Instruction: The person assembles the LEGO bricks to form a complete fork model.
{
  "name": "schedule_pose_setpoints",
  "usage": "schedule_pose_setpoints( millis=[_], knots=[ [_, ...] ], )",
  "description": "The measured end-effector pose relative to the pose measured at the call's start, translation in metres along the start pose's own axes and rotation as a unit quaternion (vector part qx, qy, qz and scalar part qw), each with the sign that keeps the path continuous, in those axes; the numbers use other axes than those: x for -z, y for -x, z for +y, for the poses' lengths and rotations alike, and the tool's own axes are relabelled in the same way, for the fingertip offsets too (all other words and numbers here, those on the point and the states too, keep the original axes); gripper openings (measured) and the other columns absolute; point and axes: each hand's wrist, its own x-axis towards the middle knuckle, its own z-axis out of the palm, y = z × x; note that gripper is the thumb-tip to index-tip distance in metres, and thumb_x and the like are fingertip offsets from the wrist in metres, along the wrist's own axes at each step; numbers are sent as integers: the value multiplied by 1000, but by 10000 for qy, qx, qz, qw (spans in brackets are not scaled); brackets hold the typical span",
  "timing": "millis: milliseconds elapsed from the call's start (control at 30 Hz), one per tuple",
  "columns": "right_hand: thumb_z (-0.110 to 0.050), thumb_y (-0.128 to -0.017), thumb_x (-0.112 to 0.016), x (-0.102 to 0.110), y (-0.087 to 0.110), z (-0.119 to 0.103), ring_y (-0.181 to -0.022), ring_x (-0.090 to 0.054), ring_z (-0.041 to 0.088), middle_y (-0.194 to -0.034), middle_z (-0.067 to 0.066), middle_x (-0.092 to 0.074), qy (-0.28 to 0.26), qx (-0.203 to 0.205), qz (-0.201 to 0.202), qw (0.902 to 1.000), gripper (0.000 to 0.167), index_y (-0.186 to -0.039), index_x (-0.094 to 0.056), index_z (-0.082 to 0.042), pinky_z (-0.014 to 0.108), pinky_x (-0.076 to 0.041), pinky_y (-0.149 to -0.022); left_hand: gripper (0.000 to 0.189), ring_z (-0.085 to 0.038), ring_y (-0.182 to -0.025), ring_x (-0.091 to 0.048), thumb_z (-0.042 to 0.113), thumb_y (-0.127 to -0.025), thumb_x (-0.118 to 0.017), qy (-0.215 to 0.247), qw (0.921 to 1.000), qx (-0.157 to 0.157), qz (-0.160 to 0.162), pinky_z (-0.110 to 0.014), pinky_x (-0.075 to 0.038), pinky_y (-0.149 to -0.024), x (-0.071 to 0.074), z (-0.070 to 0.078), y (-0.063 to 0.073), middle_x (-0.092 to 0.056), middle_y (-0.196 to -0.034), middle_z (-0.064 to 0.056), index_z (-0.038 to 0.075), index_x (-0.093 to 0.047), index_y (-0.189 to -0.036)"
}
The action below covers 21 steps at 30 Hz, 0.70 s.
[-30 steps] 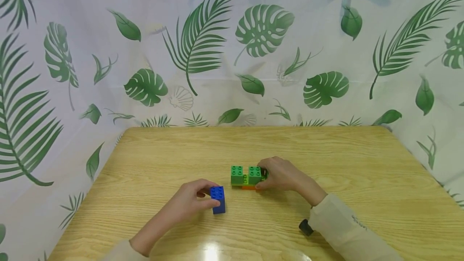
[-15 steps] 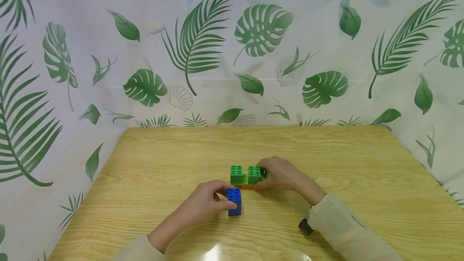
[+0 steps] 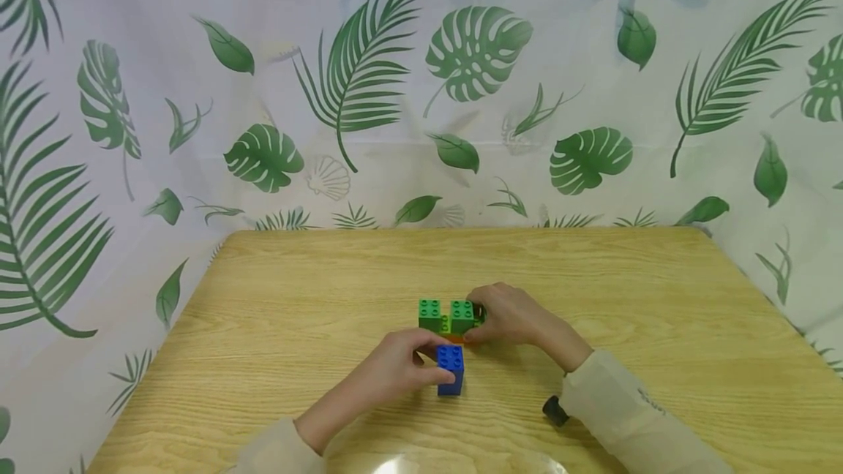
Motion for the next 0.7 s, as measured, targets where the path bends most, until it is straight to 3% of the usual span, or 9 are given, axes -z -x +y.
schedule_pose_setpoints(
  millis=[333,700],
  knots=[
    [-30,-82,-89,0,2,0,-65,-42,9,-73,-8,-48,-4,121,59,9999,28,-84,-64,-15,26,-30,-58,34,-12,-100,-65,21,-91,-82,134,9999,9,-99,-25,-53,-81,-11,6,-8,-71,-106,6,10,-73,-122],
    [-31,-82,-89,-1,2,1,-65,-43,9,-74,-8,-49,26,197,136,9997,30,-84,-64,-14,26,-32,-59,35,-13,-101,-66,20,-92,-82,252,9996,23,-112,-24,-53,-81,-18,9,-14,-71,-109,4,8,-72,-123]
  ],
)
